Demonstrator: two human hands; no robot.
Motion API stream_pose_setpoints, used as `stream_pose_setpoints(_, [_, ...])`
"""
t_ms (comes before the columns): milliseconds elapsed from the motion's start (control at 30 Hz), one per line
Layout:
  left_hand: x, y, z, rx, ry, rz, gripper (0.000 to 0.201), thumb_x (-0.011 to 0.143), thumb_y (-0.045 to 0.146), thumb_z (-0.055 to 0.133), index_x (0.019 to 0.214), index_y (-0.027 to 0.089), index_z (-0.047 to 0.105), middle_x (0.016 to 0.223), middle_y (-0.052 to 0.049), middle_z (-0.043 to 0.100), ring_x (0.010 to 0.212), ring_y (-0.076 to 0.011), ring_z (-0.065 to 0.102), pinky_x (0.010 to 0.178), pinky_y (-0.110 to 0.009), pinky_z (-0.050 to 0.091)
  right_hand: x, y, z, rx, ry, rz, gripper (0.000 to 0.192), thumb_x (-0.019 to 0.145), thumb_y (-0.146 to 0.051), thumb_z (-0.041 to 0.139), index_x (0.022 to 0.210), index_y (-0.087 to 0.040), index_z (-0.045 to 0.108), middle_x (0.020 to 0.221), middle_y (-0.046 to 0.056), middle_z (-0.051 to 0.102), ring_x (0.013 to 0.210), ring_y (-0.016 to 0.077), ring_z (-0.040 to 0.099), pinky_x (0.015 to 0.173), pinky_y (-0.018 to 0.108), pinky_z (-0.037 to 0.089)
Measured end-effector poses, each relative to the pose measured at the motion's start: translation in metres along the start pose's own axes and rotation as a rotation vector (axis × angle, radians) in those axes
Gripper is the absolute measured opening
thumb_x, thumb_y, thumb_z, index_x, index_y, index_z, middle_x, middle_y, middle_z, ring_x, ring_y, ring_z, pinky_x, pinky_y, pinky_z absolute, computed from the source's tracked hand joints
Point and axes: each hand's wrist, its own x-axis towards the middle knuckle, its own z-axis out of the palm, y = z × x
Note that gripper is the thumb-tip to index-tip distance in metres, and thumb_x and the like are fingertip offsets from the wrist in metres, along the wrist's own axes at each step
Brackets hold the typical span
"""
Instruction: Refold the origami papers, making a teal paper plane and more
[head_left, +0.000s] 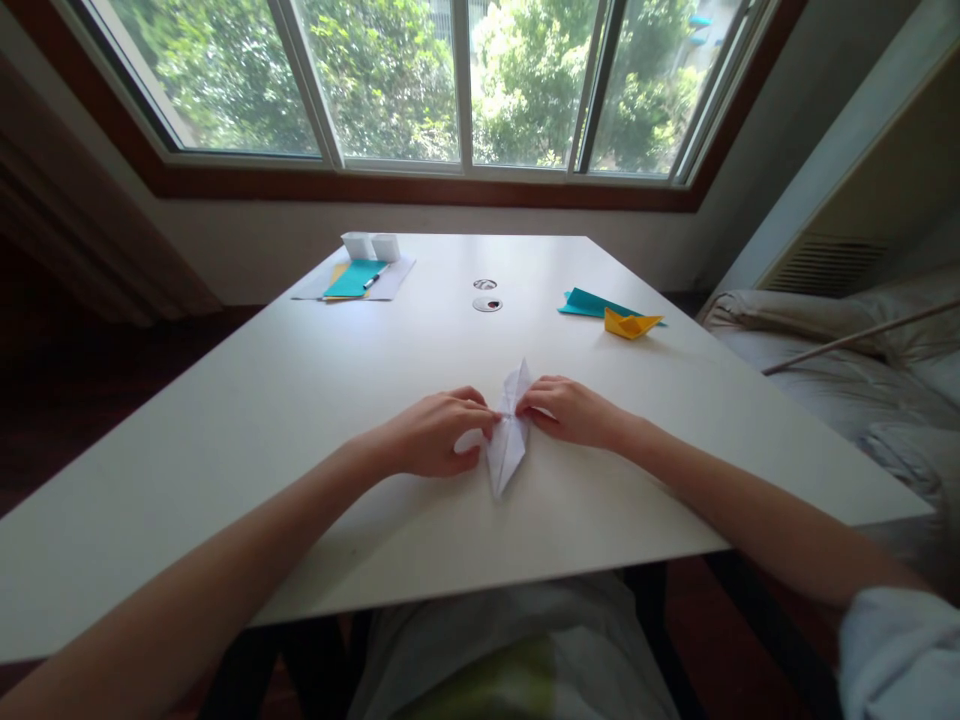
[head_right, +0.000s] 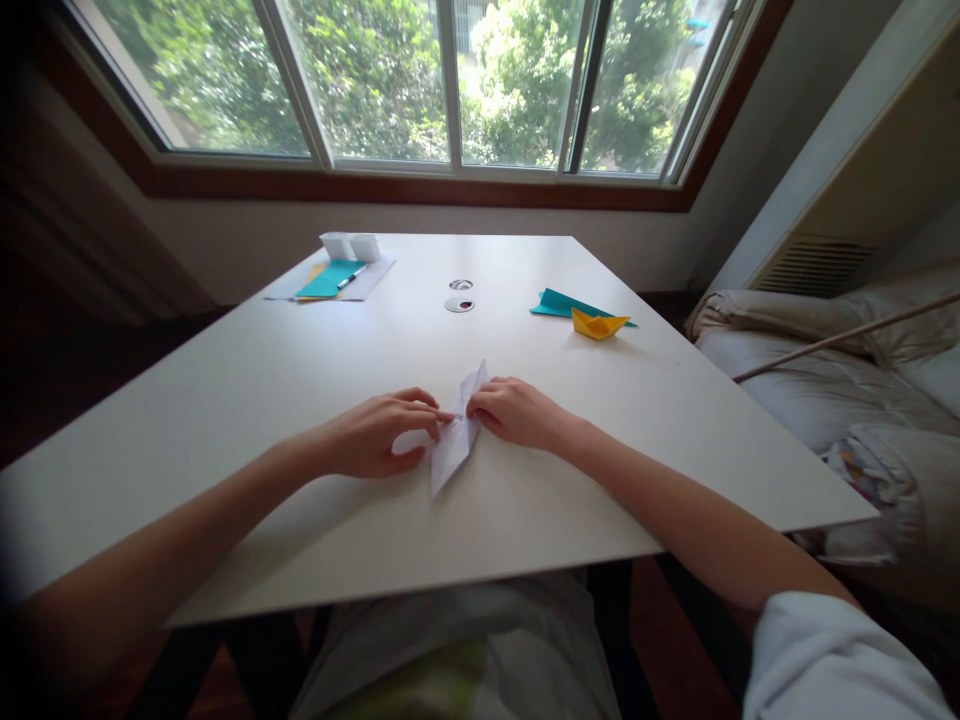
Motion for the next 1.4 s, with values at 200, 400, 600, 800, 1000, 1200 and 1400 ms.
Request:
stream_pose_setpoints(200, [-0.001,-0.002,0.002,0.024,0.028,-0.002,0.031,0.073,0.022,0.058,0.103,0.021,0.062,0.103,-0.006,0.065,0.101,-0.0201,0.054,0.087,-0.031,0.045,-0.004,-0.003,-0.012,0.04,-0.081,-0.033,0.028,0.077,-0.013,0.052,0.103,-0.018,0.063,0.1,0.008,0.067,0.094,0.0184,0.061,0.086,0.032,0.044])
stream_pose_setpoints(400, [0.002,-0.006,0.007,0.023,0.068,0.017,0.028,0.077,0.034,0.06,0.101,0.021,0.065,0.102,-0.007,0.066,0.101,-0.0204,0.054,0.089,-0.033,0.044,-0.008,0.0,-0.017,0.085,-0.155,-0.058,0.042,0.078,-0.028,0.058,0.118,-0.016,0.054,0.114,0.011,0.062,0.108,0.0217,0.055,0.092,0.035,0.041])
stream_pose_setpoints(600, [0.001,-0.007,0.007,0.036,0.079,0.027,0.029,0.077,0.037,0.059,0.1,0.021,0.066,0.101,-0.007,0.067,0.1,-0.0201,0.055,0.089,-0.033,0.044,-0.007,0.001,-0.017,0.094,-0.171,-0.05,0.041,0.081,-0.038,0.055,0.117,-0.017,0.057,0.117,0.011,0.06,0.109,0.0215,0.054,0.094,0.036,0.04])
stream_pose_setpoints(800, [0.002,-0.005,0.009,0.11,0.055,0.026,0.039,0.075,0.048,0.058,0.101,0.019,0.064,0.105,-0.008,0.065,0.102,-0.0225,0.055,0.091,-0.035,0.041,-0.005,-0.001,-0.015,0.075,-0.145,-0.024,0.031,0.087,-0.032,0.048,0.112,-0.02,0.061,0.114,0.008,0.062,0.105,0.0194,0.055,0.091,0.034,0.041])
stream_pose_setpoints(1000, [0.001,-0.002,0.01,0.158,0.048,0.032,0.041,0.078,0.05,0.053,0.101,0.018,0.063,0.105,-0.009,0.065,0.101,-0.0228,0.056,0.09,-0.035,0.041,-0.005,-0.002,-0.014,0.11,-0.147,0.025,0.031,0.09,-0.028,0.042,0.112,-0.02,0.062,0.114,0.007,0.062,0.103,0.0181,0.055,0.091,0.034,0.04])
stream_pose_setpoints(1200, [0.004,-0.007,0.012,0.046,0.139,-0.034,0.026,0.082,0.039,0.052,0.095,0.02,0.065,0.093,-0.006,0.067,0.093,-0.0187,0.058,0.082,-0.03,0.045,-0.009,0.003,-0.014,0.108,-0.163,-0.016,0.031,0.086,-0.02,0.047,0.114,-0.02,0.059,0.117,0.007,0.059,0.107,0.0178,0.051,0.092,0.032,0.04])
stream_pose_setpoints(1400, [0.015,-0.019,0.026,-0.014,0.308,-0.32,0.014,0.08,0.024,0.054,0.085,0.023,0.067,0.077,0.0,0.067,0.084,-0.0165,0.056,0.075,-0.027,0.045,0.002,0.001,-0.001,0.076,-0.021,0.082,0.02,0.087,-0.025,0.048,0.095,-0.019,0.066,0.095,0.006,0.067,0.091,0.0176,0.056,0.084,0.032,0.042])
